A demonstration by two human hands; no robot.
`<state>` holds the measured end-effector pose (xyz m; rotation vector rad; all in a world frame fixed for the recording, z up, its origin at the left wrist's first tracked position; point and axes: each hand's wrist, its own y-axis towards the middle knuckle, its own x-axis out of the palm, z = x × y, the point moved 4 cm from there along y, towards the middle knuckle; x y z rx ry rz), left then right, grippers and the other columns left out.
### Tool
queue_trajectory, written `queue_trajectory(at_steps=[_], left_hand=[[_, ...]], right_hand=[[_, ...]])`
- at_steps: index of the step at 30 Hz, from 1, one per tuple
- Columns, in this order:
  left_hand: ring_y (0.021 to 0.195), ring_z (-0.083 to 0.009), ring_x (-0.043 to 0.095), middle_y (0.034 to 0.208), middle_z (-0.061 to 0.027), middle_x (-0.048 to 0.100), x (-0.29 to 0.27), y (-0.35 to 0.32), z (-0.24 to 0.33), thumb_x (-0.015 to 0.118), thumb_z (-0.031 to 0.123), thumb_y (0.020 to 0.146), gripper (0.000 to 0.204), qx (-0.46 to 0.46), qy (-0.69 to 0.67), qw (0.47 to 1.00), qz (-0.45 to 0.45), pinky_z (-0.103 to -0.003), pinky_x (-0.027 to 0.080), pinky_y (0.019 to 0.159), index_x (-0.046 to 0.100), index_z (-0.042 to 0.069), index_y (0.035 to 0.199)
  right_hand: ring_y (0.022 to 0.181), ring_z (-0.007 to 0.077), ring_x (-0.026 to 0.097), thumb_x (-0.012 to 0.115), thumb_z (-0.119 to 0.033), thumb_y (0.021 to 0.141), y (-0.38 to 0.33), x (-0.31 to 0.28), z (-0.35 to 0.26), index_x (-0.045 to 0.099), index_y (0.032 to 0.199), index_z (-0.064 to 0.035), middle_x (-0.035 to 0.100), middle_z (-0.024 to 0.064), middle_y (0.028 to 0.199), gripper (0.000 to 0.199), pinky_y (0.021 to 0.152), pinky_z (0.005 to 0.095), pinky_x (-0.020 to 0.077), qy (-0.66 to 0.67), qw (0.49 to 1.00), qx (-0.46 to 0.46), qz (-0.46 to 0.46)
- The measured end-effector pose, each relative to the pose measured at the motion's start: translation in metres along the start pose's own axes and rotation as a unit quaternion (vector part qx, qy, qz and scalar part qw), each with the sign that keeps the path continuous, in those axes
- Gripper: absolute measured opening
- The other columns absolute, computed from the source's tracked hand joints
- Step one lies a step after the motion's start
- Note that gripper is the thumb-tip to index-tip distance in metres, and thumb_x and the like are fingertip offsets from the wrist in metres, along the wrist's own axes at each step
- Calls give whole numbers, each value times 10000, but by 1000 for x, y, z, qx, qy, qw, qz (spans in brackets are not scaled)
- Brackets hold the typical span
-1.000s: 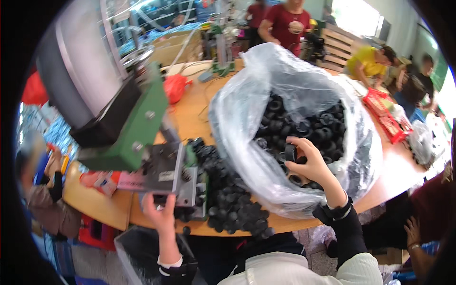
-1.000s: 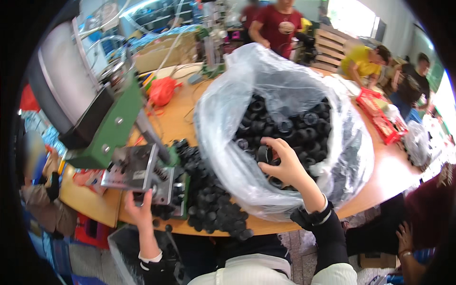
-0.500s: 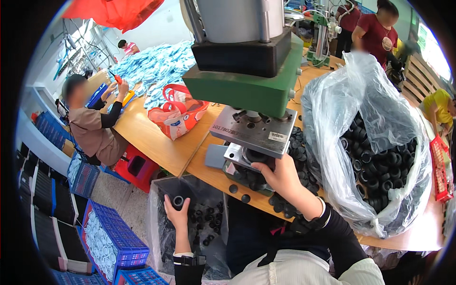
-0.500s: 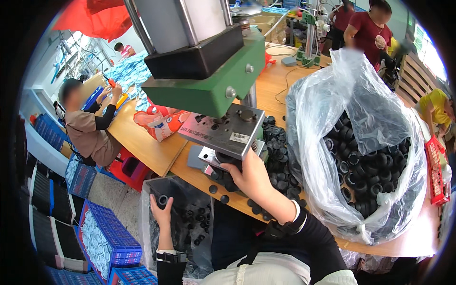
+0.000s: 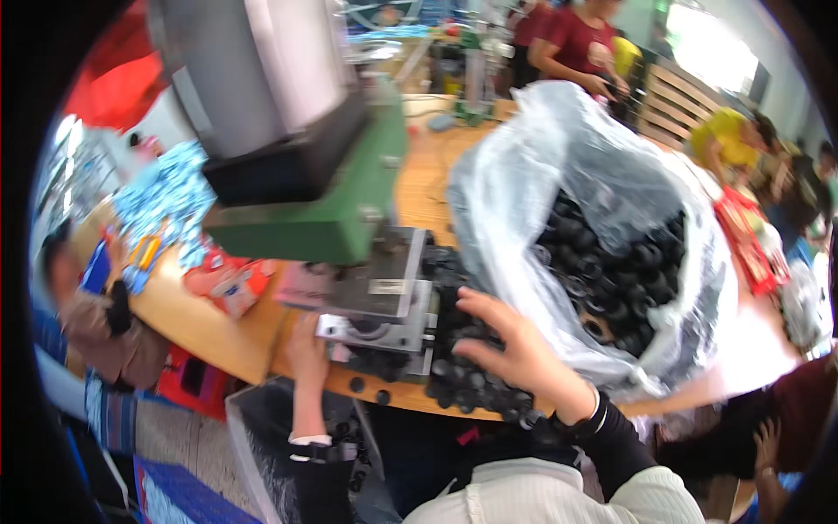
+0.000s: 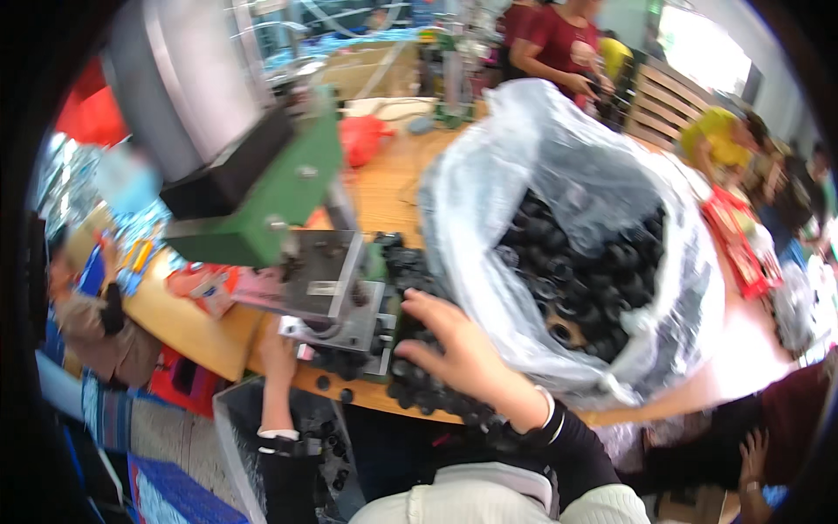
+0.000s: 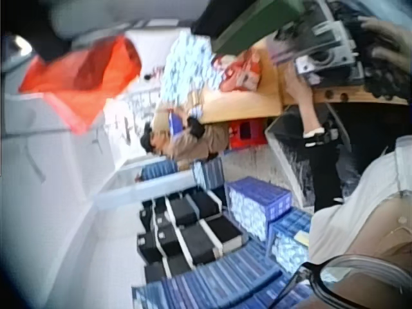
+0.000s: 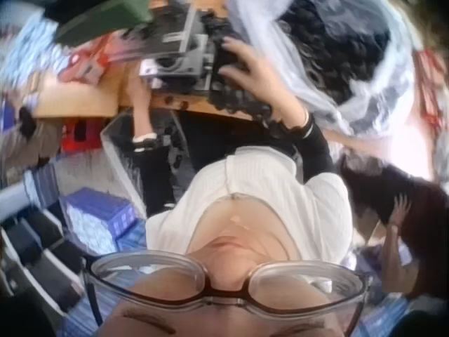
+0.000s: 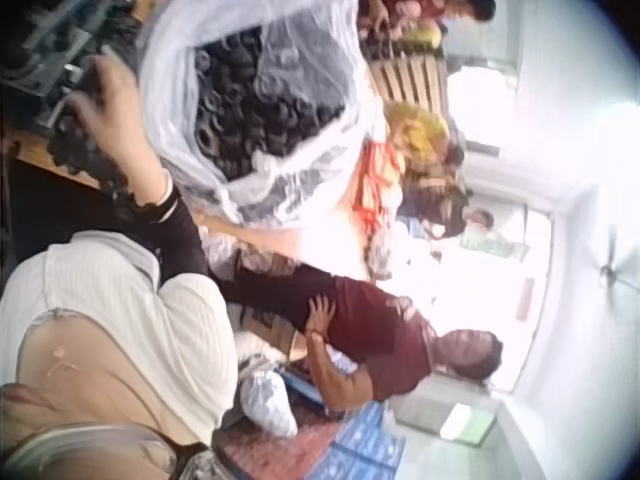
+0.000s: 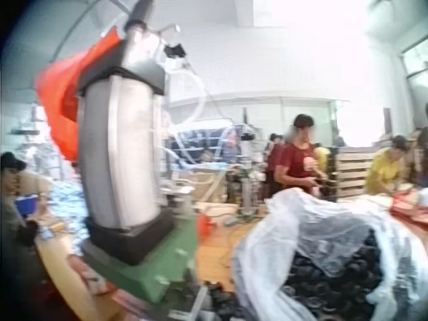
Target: Operate a pneumatic press to process small black parts and pack them into a plastic bag.
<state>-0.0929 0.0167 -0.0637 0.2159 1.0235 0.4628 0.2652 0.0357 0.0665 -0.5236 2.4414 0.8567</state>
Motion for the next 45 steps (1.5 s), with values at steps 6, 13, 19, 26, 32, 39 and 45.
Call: queue_trajectory(at_steps=[6,13,19,26,32,39,45], left_hand=[[1239,-352,431,1238,-187,533,5,-2,-6,474,39,850,379,43,-34,998,22,-431,338,1009,513,-15,1223],[1170,-325,465,1268,-184,475,-37,-28,77,577,138,840,475,111,-242,951,157,-412,361,981,453,-51,1258],[747,-275,591,947,-113,609,-39,2,156,767,123,662,417,20,-311,938,153,-382,466,670,566,-5,1004],[846,-336,559,896,-91,628,-47,1,165,773,187,670,348,64,-169,970,164,-403,396,824,620,50,952],[961,-267,616,1011,-130,651,-65,-51,122,823,95,625,466,0,-184,948,260,-350,475,853,632,13,1042],[1118,-416,510,1191,-263,546,-90,-140,-16,819,305,655,663,-253,43,947,194,-448,384,976,545,-27,1159],[1177,-387,471,1259,-202,510,-73,-79,-6,668,211,783,523,-36,56,989,128,-500,372,979,488,3,1228]], right_hand=[[1025,358,530,635,-47,705,-64,-131,139,606,1036,-14,569,141,1122,334,865,417,456,-402,868,277,91],[1056,325,474,754,-194,700,-71,-160,163,608,824,31,502,157,1142,295,869,366,427,-411,895,175,17],[843,267,583,611,-129,868,-54,-130,107,524,778,49,583,195,1075,218,774,323,464,-114,972,183,96],[922,116,579,812,21,625,-20,-60,26,463,1078,-32,560,88,1117,575,870,268,452,203,967,131,81],[913,261,628,784,-126,714,37,34,-23,573,1063,3,620,136,1002,428,781,333,500,88,996,-1,4],[793,281,611,787,-160,714,79,85,-43,626,1023,-14,645,126,926,378,710,353,493,59,995,-78,35],[880,303,608,743,-48,700,88,89,-50,636,987,5,645,146,961,311,798,358,471,92,996,19,-5]])
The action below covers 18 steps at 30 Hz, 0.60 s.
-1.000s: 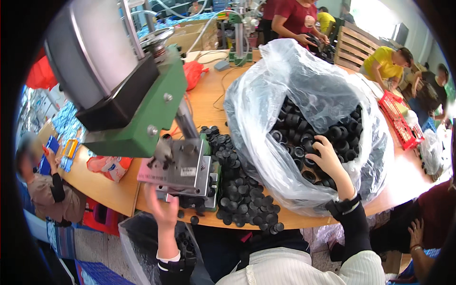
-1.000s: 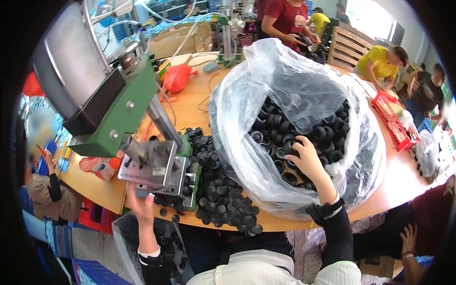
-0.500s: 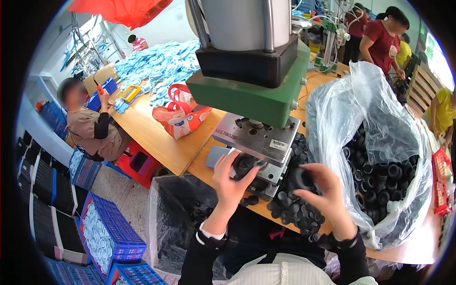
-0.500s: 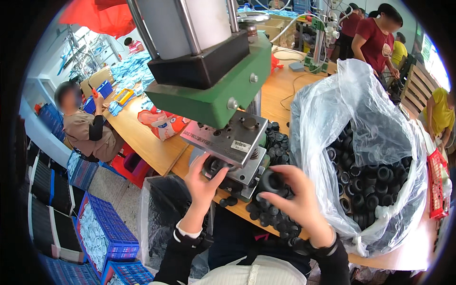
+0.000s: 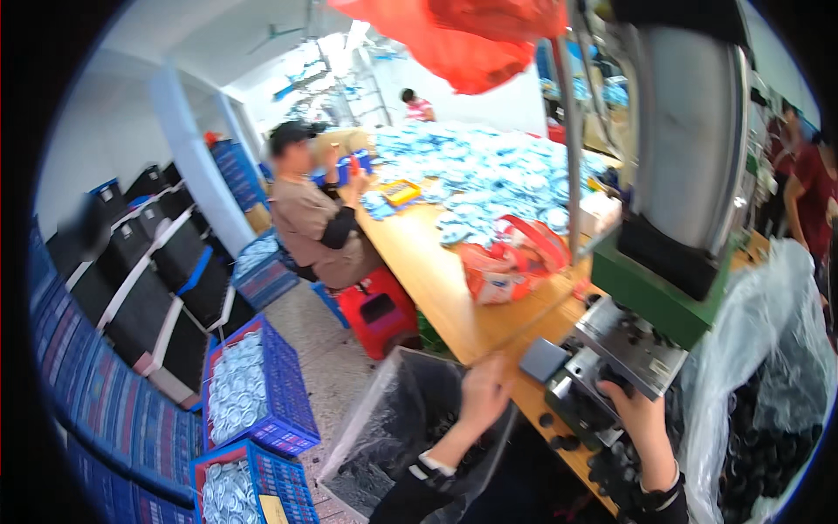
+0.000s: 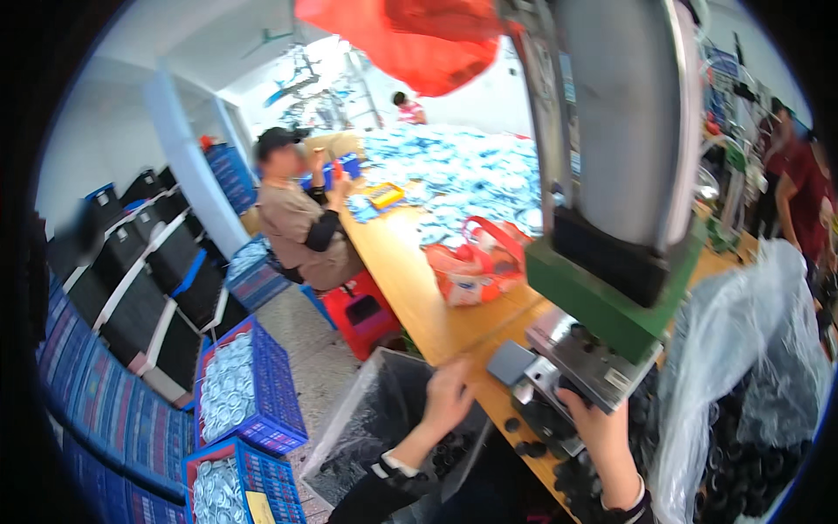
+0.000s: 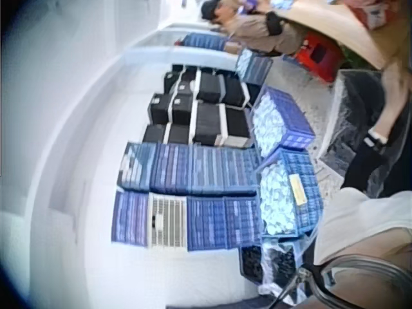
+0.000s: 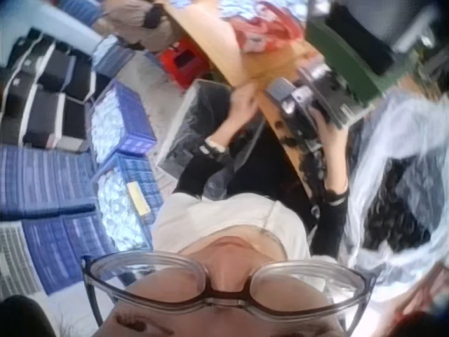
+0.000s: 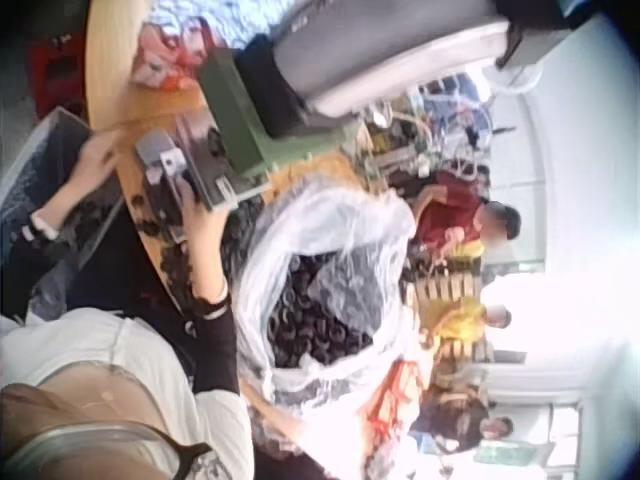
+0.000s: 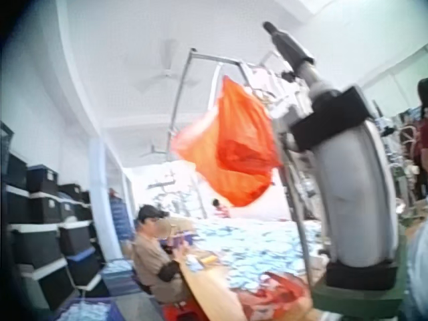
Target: Operate a pneumatic press to process small black parts and pack them into a plastic bag.
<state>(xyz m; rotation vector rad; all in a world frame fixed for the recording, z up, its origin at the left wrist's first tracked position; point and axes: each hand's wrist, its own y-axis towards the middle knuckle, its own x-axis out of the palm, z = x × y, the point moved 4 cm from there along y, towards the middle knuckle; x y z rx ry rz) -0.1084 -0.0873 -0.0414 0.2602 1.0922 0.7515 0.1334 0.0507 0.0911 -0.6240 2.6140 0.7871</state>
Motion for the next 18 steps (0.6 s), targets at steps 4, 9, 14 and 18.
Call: queue_trajectory(at_steps=[4,9,14,18], left_hand=[[1238,-341,445,1304,-145,504,48,43,18,568,111,817,441,114,50,992,-35,-457,400,965,501,76,1251],[1129,-295,533,1229,-111,561,80,56,12,503,143,869,364,76,-32,991,-109,-434,452,906,540,108,1229],[1127,-382,504,1166,-181,570,79,55,22,472,35,829,350,103,-31,985,-138,-475,403,943,555,66,1168],[1082,-436,502,1108,-240,574,51,51,42,503,58,835,325,90,-105,986,-96,-482,377,922,534,-32,1146]], right_hand=[[901,323,610,761,-34,681,-14,-5,-12,573,1095,14,640,175,966,458,811,357,470,12,999,-20,-30],[1204,345,499,777,-86,703,-79,-76,8,445,1273,41,526,210,1276,672,986,388,402,-71,997,-20,23],[1220,399,435,661,-69,773,-130,-219,106,539,1144,-3,490,213,1287,396,1006,436,372,-380,885,117,243],[1060,378,531,679,-118,678,-161,-265,166,581,1097,-17,535,195,1188,442,908,417,451,-401,903,136,79]])
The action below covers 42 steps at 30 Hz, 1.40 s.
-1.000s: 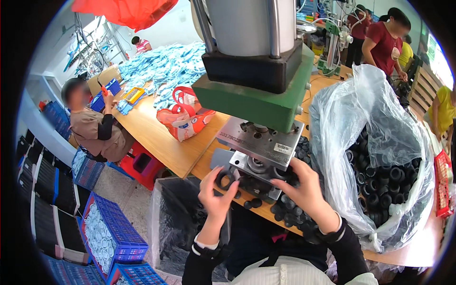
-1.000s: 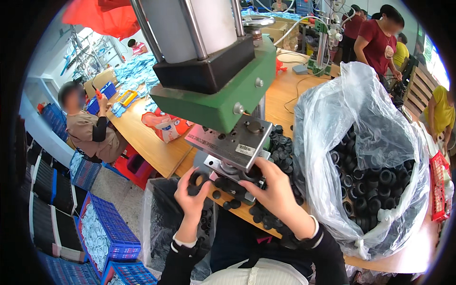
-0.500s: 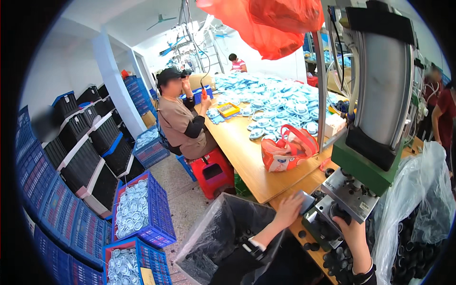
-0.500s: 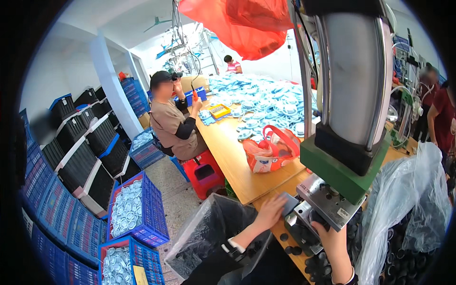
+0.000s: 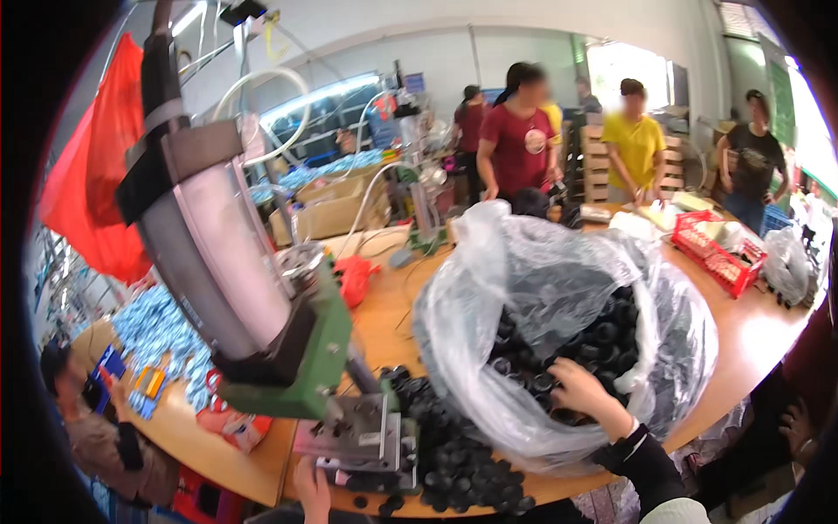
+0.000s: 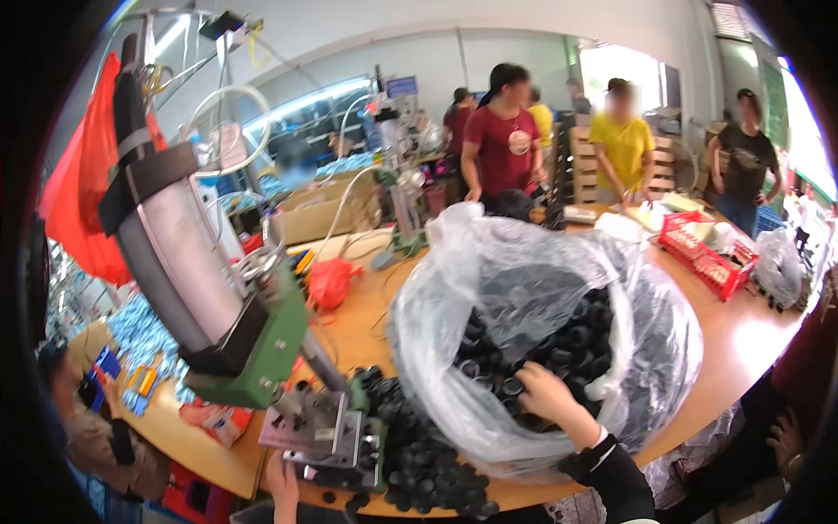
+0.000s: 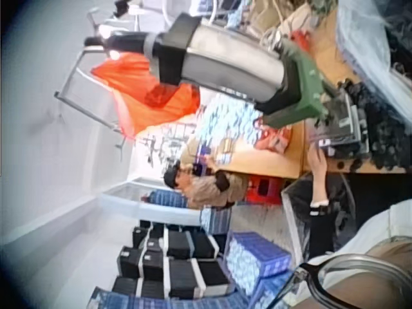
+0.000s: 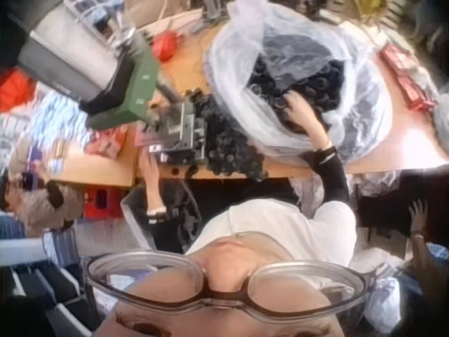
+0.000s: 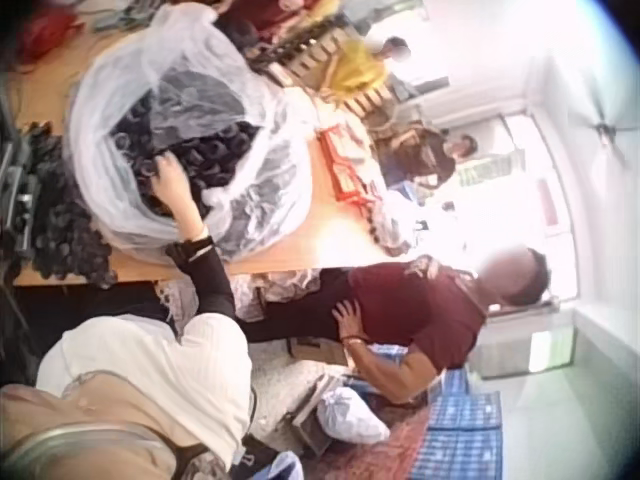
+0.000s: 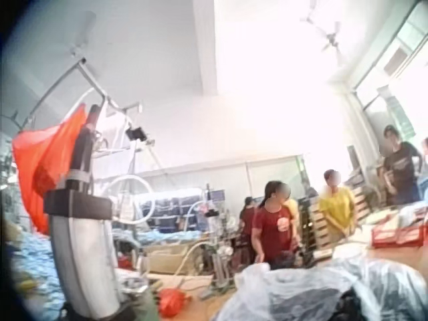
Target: Operate a pneumatic press to process small black parts and pack them into a plastic bag.
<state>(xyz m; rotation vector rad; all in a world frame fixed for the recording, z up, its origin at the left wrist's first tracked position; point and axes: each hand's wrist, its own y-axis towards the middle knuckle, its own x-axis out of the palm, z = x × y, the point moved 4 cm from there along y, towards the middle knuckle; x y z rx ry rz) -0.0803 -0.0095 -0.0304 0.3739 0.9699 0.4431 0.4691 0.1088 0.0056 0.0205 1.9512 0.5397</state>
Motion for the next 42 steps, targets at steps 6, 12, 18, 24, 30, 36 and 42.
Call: queue_trajectory(at_steps=[6,12,18,24,30,36,42], left_hand=[[1094,-360,534,1237,-217,540,-10,9,108,688,310,814,544,243,27,960,136,-461,381,968,534,-42,1200],[950,-192,530,1057,-129,562,19,42,101,684,105,793,446,-46,-271,951,141,-334,423,842,490,-58,1159],[884,-214,571,1024,-133,586,30,37,87,716,162,782,454,-78,-311,937,138,-351,460,787,521,-54,1131],[852,-272,579,952,-155,582,13,22,119,740,146,730,466,-24,-60,982,179,-368,457,759,555,-39,1116],[957,-267,600,1074,-199,615,-29,-53,65,697,127,785,445,-42,-115,965,233,-381,466,865,519,-77,1138],[1164,-343,483,1264,-258,486,-46,-196,-79,762,285,756,731,-356,56,920,155,-382,355,1012,413,-90,1278],[1181,-401,448,1236,-278,490,-40,-252,-123,673,307,828,598,-342,135,923,110,-432,337,1020,469,-104,1211]], right_hand=[[1037,364,537,706,-138,673,5,37,16,584,1092,-30,547,175,1070,450,855,433,473,-31,978,36,-203],[1048,388,522,800,-187,627,-4,28,12,551,1141,-66,486,175,1161,583,857,440,474,-41,968,26,-244],[1039,386,506,812,-228,616,-4,23,10,530,999,-47,471,180,1167,510,887,452,445,0,988,-61,-142],[922,344,503,762,-178,656,1,20,4,523,887,-38,436,172,1039,361,825,388,439,136,979,1,-152],[932,298,453,712,-143,612,14,-14,-26,532,959,-27,357,176,1053,408,831,332,447,147,984,-17,-97],[772,182,545,788,-163,713,27,-34,-87,470,895,-22,508,86,851,393,667,279,461,235,971,40,-4],[954,226,559,786,-207,722,26,-11,-216,492,1233,-19,570,117,1091,620,752,307,461,347,916,-140,-142]])
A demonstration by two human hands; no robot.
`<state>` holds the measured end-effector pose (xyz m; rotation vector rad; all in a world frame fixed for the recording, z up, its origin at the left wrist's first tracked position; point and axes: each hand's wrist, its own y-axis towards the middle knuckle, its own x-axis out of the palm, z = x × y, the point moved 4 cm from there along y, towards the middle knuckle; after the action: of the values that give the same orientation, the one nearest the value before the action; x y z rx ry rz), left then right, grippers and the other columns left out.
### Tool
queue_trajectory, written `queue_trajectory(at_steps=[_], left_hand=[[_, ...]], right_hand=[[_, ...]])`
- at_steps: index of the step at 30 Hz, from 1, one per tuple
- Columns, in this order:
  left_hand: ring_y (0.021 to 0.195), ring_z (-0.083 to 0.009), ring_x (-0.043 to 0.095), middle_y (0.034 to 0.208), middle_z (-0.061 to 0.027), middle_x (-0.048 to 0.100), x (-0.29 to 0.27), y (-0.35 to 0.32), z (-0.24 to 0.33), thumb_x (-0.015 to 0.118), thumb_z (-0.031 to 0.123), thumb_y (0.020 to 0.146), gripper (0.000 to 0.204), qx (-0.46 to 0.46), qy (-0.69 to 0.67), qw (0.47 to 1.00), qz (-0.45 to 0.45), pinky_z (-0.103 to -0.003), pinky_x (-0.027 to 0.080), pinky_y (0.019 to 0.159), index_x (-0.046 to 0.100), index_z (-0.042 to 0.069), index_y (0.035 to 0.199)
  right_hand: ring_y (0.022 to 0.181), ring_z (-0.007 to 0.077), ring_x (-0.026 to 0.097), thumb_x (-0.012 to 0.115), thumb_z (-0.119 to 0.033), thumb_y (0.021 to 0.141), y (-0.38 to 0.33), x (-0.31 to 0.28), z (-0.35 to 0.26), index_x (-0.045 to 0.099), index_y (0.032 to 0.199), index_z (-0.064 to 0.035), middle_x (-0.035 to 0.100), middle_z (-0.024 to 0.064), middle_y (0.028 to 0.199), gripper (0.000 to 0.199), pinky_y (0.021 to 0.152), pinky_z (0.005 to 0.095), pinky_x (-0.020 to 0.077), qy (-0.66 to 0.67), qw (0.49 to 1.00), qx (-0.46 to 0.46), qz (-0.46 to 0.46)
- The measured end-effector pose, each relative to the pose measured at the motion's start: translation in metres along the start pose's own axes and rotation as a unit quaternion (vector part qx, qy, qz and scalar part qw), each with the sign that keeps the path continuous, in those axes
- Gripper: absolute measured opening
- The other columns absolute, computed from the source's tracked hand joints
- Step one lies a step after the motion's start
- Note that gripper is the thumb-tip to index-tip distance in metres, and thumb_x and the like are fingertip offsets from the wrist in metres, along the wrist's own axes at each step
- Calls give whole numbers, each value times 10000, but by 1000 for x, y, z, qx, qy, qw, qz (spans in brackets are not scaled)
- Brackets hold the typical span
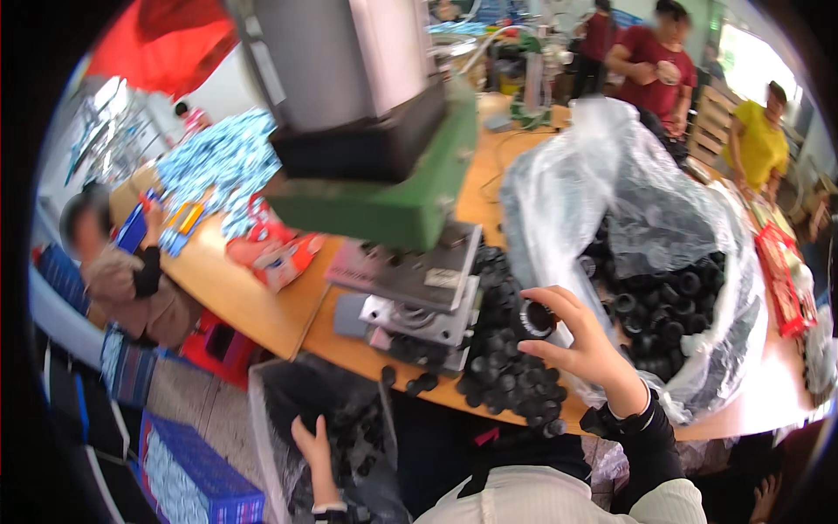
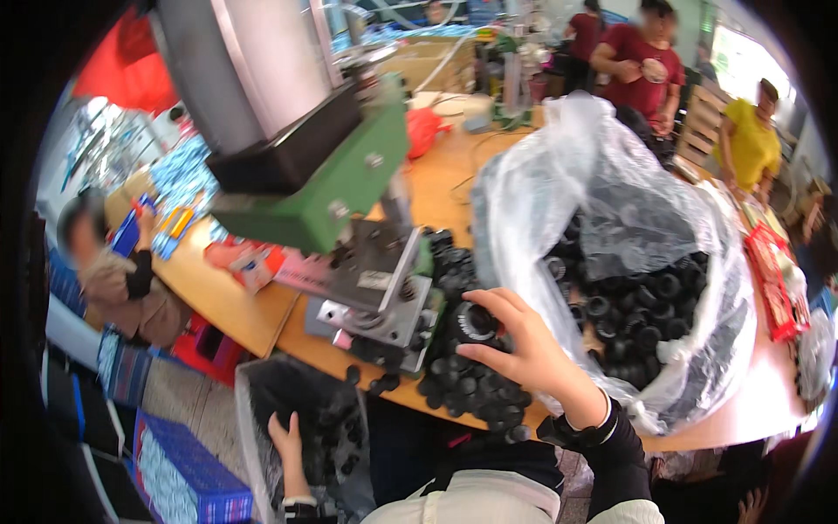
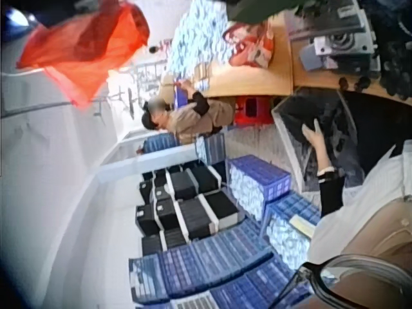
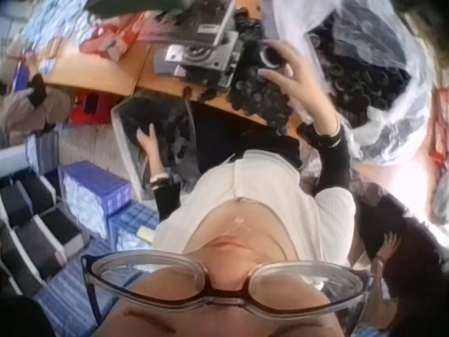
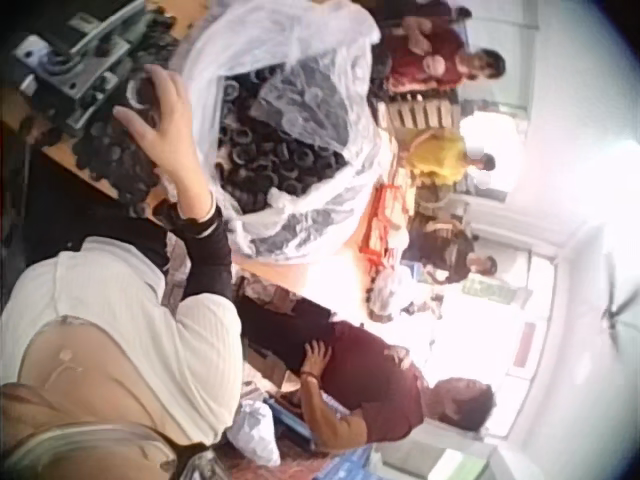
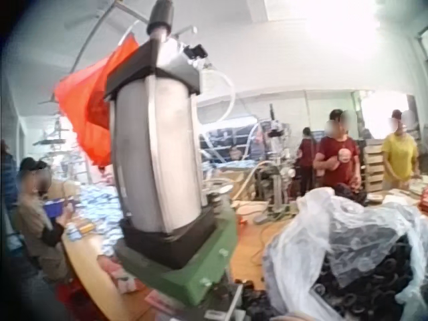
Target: Operate a pneumatic press to process small black parts and pack them into a plastic bag.
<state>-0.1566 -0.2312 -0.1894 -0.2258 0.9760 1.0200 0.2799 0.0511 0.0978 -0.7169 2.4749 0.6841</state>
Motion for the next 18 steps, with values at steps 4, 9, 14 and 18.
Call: queue_trajectory(at_steps=[4,9,14,18], left_hand=[[1162,-373,480,1225,-243,521,8,13,60,656,229,836,405,53,-65,996,-14,-411,359,1004,564,-62,1102],[1085,-295,547,1174,-150,578,-5,35,150,621,100,855,226,125,-167,978,8,-355,434,905,601,-24,1043],[1099,-330,532,1147,-143,589,-6,62,215,611,38,827,233,258,-156,950,75,-397,401,944,586,3,1056],[1192,-332,486,1223,-129,567,20,93,241,589,88,849,275,327,-120,937,15,-415,380,962,586,23,1116]], right_hand=[[918,220,546,794,-209,709,27,51,-18,524,1152,-15,557,101,1017,554,747,314,466,18,999,-37,-4],[996,168,548,755,-54,716,39,91,-13,431,1172,-21,535,83,1053,561,849,297,476,238,970,-16,33],[899,170,597,744,-34,725,51,110,-14,413,1147,-16,573,94,991,537,767,289,491,191,978,5,79],[748,264,619,743,-87,730,62,118,-26,557,1051,-13,629,139,896,378,654,325,484,80,992,16,93]])
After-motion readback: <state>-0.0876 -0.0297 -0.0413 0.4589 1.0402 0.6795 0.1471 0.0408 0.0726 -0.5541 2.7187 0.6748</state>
